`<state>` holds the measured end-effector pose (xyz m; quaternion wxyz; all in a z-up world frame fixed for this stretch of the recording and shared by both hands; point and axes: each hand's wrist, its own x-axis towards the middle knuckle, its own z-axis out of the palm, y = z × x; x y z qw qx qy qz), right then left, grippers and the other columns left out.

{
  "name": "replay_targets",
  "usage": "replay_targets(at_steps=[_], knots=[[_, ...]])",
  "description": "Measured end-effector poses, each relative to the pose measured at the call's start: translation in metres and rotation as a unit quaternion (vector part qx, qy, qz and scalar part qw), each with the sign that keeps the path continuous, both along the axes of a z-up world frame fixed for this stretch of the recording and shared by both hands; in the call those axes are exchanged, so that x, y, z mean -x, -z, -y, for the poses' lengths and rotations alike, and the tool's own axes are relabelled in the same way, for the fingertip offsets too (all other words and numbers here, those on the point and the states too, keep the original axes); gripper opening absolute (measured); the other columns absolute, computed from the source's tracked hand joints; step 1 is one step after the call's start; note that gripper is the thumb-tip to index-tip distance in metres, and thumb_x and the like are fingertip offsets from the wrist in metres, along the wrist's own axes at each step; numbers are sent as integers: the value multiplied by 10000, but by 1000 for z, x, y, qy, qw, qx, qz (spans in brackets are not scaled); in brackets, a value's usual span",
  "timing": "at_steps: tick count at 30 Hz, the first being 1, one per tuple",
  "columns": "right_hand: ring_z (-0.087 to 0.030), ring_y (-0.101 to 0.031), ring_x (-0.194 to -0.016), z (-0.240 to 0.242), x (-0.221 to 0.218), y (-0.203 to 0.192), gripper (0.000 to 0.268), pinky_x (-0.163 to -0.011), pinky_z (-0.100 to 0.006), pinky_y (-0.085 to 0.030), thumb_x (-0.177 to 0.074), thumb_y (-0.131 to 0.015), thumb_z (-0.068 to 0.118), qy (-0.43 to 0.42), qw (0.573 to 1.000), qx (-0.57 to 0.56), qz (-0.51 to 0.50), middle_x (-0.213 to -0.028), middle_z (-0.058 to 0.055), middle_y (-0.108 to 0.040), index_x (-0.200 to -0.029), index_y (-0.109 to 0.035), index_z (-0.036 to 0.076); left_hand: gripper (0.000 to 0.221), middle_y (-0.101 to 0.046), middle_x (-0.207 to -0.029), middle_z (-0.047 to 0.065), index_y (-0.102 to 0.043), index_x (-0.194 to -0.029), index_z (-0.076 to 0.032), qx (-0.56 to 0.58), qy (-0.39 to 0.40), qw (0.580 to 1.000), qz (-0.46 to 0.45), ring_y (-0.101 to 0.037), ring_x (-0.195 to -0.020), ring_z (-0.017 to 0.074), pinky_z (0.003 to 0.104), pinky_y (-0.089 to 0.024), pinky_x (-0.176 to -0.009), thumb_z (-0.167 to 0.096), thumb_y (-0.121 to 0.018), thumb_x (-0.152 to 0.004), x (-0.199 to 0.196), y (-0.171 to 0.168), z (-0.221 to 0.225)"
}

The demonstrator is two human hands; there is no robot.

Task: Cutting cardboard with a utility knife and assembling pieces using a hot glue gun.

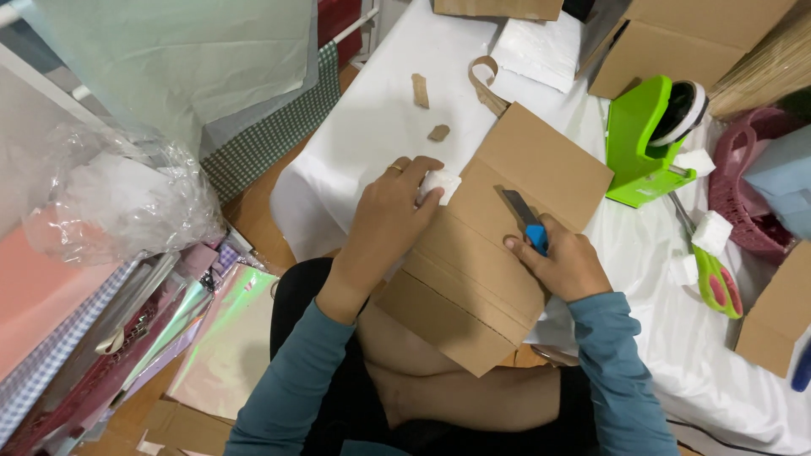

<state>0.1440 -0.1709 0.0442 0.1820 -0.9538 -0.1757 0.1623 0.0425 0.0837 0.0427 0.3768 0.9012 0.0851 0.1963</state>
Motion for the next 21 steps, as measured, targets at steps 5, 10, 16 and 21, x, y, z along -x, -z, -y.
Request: replay_targets(at_steps=[5, 10, 16, 21], knots=[[-386, -693, -730, 5, 0, 9, 394, -677, -450, -514, -880, -763, 495, -1, 1000, 0, 2, -625, -141, -601, -891, -604, 136, 270, -699, -982, 192, -680, -1226, -138, -36, 11, 998, -54, -745, -807, 359, 451, -576, -728, -214, -655, -968, -8, -6, -1], [-357, -692, -702, 5, 1, 8, 394, -642, -422, -510, -898, -765, 491, -1, 1000, -9, 9, -611, -114, -594, -881, -605, 132, 274, -709, -998, 216, -698, -1232, -140, -67, 8, 995, -70, -753, -803, 356, 421, -569, -724, -208, -647, -972, -10, -12, 3], [-374, -683, -686, 4, 0, 5, 395, -638, -433, -501, -891, -768, 489, 6, 1000, -12, -7, -601, -130, -592, -887, -609, 128, 286, -724, -983, 190, -696, -1240, -151, -123, 8, 990, -74, -753, -800, 315, 395, -554, -710, -238, -655, -970, -17, -6, 7], [-361, -687, -686, 4, 0, 5, 389, -633, -420, -505, -898, -767, 481, 1, 1000, -9, -5, -598, -122, -588, -878, -600, 130, 279, -734, -942, 167, -705, -1219, -158, -162, 1, 984, -68, -746, -757, 288, 376, -538, -679, -257, -666, -961, -23, -5, 8]])
